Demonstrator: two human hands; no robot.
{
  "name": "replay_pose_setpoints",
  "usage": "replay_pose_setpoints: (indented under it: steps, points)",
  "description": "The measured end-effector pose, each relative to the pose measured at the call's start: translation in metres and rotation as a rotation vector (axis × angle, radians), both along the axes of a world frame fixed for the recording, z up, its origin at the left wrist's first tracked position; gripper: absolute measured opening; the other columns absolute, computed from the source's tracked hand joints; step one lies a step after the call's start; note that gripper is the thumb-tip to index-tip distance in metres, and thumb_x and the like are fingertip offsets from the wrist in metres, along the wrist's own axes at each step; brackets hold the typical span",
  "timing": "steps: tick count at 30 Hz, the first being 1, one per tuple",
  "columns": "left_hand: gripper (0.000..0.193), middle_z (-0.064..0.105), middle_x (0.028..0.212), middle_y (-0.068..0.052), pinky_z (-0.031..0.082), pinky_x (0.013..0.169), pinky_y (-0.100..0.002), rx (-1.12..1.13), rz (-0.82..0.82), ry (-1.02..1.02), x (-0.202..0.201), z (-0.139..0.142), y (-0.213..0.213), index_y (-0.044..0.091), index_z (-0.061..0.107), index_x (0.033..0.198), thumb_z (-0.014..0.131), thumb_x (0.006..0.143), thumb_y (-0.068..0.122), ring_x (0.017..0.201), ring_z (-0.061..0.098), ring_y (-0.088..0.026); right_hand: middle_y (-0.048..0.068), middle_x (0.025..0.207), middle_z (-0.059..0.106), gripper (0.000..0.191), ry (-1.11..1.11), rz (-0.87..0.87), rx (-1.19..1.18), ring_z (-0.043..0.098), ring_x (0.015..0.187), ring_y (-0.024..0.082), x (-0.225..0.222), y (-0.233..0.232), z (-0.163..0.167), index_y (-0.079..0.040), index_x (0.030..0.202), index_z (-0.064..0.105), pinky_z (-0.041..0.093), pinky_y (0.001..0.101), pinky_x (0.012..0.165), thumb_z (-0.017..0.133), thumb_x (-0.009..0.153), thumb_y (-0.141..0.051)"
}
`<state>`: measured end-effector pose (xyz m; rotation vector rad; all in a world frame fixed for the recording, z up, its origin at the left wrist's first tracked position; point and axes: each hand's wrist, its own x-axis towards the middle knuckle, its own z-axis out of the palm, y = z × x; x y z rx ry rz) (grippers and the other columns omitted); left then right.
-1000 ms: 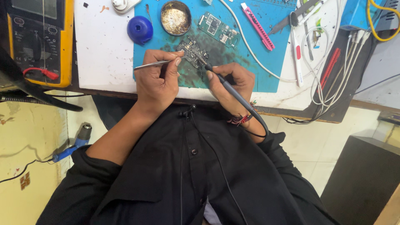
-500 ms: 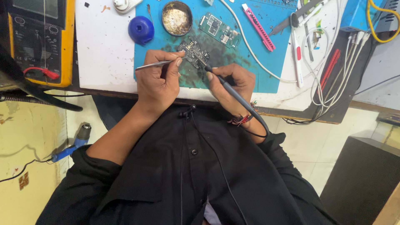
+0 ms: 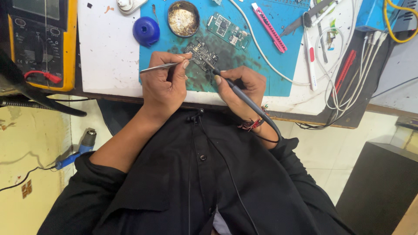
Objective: The person cleans a small circuit board with a cloth, applies liquid from a yellow bottle, and uses a soldering iron and tweezers to work on specific components. The person repeatedly wipes and solders the same board throughout the clip.
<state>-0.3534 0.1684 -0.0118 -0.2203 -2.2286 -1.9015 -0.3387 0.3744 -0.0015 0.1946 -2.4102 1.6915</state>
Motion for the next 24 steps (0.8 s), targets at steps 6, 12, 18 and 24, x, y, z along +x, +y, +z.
replay_pose_setpoints:
  steps: [6, 12, 18, 24]
  points:
    - [0.012, 0.077, 0.110, -0.015, 0.055, 0.066, -0.023, -0.014, 0.001, 0.019, -0.0008, -0.0014, -0.0009, 0.000, 0.054, 0.109, 0.066, 0.108, 0.000, 0.075, 0.067, -0.007, 0.004, 0.079, 0.070, 0.011, 0.008, 0.003, -0.001, 0.061, 0.069, 0.006, -0.0003, -0.0005, -0.0009, 0.000, 0.097, 0.072, 0.045, 0.0218, 0.062, 0.081, 0.090, 0.001]
    - [0.013, 0.077, 0.110, -0.015, 0.056, 0.067, -0.023, -0.003, 0.000, 0.012, -0.0007, -0.0023, -0.0004, -0.001, 0.053, 0.110, 0.066, 0.108, 0.000, 0.075, 0.068, -0.008, 0.004, 0.079, 0.071, 0.010, 0.007, 0.001, 0.010, 0.063, 0.069, 0.006, -0.0004, 0.0001, 0.0012, 0.000, 0.097, 0.072, 0.045, 0.0221, 0.062, 0.080, 0.090, 0.000]
    - [0.014, 0.077, 0.111, -0.017, 0.056, 0.067, -0.023, 0.005, -0.008, 0.004, -0.0001, -0.0019, 0.0000, -0.001, 0.052, 0.110, 0.065, 0.108, 0.000, 0.076, 0.069, -0.008, 0.005, 0.079, 0.070, 0.010, 0.017, 0.011, 0.013, 0.062, 0.069, 0.007, 0.0002, 0.0018, 0.0035, 0.000, 0.096, 0.072, 0.045, 0.0223, 0.062, 0.080, 0.090, 0.001]
    - [0.013, 0.077, 0.112, -0.017, 0.056, 0.068, -0.023, 0.001, -0.006, 0.005, 0.0003, -0.0020, 0.0004, -0.001, 0.052, 0.110, 0.065, 0.108, 0.000, 0.076, 0.069, -0.008, 0.005, 0.080, 0.071, 0.010, 0.016, 0.010, 0.005, 0.063, 0.070, 0.007, 0.0002, 0.0014, 0.0033, 0.000, 0.096, 0.072, 0.045, 0.0224, 0.062, 0.079, 0.090, 0.001]
